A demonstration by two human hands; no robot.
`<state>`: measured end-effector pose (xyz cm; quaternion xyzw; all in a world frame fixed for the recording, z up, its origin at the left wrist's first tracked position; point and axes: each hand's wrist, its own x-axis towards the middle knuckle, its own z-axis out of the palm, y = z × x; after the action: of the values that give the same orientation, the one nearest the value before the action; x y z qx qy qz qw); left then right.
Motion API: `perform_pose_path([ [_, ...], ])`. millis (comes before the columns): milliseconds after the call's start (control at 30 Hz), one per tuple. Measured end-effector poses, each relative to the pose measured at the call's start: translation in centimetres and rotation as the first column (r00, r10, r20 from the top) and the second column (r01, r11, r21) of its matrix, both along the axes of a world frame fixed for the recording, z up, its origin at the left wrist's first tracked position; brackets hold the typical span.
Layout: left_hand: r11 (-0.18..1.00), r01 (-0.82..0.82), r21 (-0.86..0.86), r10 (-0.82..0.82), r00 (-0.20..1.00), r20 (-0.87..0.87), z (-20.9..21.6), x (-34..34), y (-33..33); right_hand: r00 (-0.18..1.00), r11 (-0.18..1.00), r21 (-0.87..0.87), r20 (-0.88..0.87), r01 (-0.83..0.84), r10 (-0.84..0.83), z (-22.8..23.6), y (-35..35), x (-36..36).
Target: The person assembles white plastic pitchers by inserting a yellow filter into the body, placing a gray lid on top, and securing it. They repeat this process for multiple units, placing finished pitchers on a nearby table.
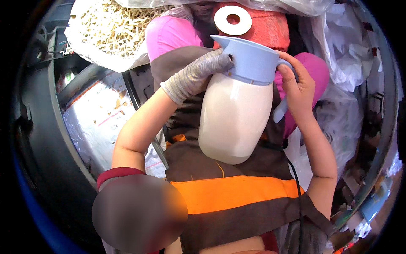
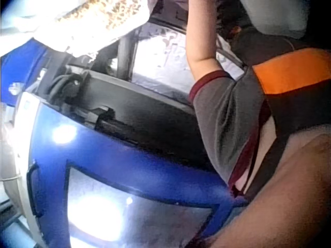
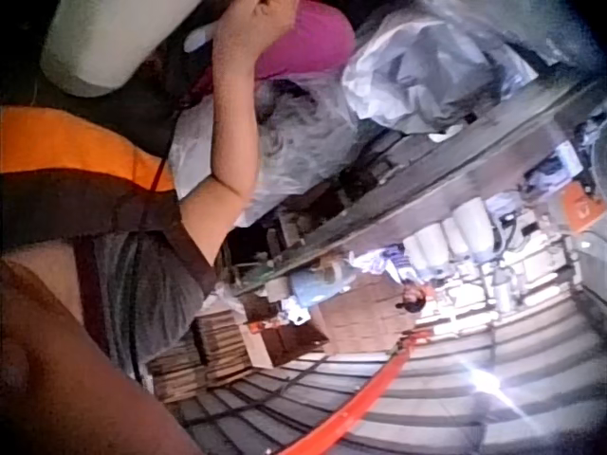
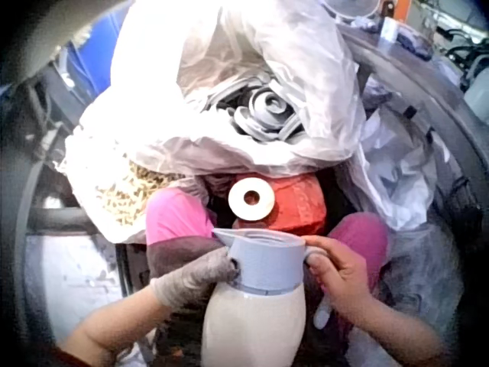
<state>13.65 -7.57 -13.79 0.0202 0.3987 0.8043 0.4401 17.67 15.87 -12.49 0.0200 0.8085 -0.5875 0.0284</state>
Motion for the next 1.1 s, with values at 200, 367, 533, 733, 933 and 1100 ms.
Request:
perform_pose_path([
  [200,0.983,0.094,-0.157,-0.13,0.963,-0.237,2.2,0.5,0.0,0.985,0.994,0.064,-0.144,-0.086,0.094,-0.9,1.1,0.6],
  [367,0.984,0.129,-0.121,-0.153,0.965,-0.213,3.0,0.3,0.8,0.897,0.941,-0.249,0.323,-0.227,0.302,2.4,2.8,-0.9],
  [533,0.985,0.174,0.005,-0.171,0.973,-0.153,3.6,-3.9,0.9,0.787,0.881,-0.397,0.443,-0.257,0.429,3.9,4.6,-1.8],
  [733,0.287,-0.766,-0.575,-0.833,0.096,-0.544,-4.1,-12.0,5.5,0.827,0.908,-0.39,0.452,-0.154,0.335,4.8,6.3,-0.2],
  [933,0.319,-0.636,-0.703,-0.63,0.412,-0.659,-3.5,-14.4,4.9,0.971,0.963,-0.258,0.24,0.072,-0.009,8.4,10.7,-0.1],
  [1100,0.683,-0.69,-0.24,0.062,0.381,-0.922,8.8,-16.2,1.4,0.995,0.996,-0.063,-0.081,0.057,-0.062,6.8,8.8,-5.7],
])
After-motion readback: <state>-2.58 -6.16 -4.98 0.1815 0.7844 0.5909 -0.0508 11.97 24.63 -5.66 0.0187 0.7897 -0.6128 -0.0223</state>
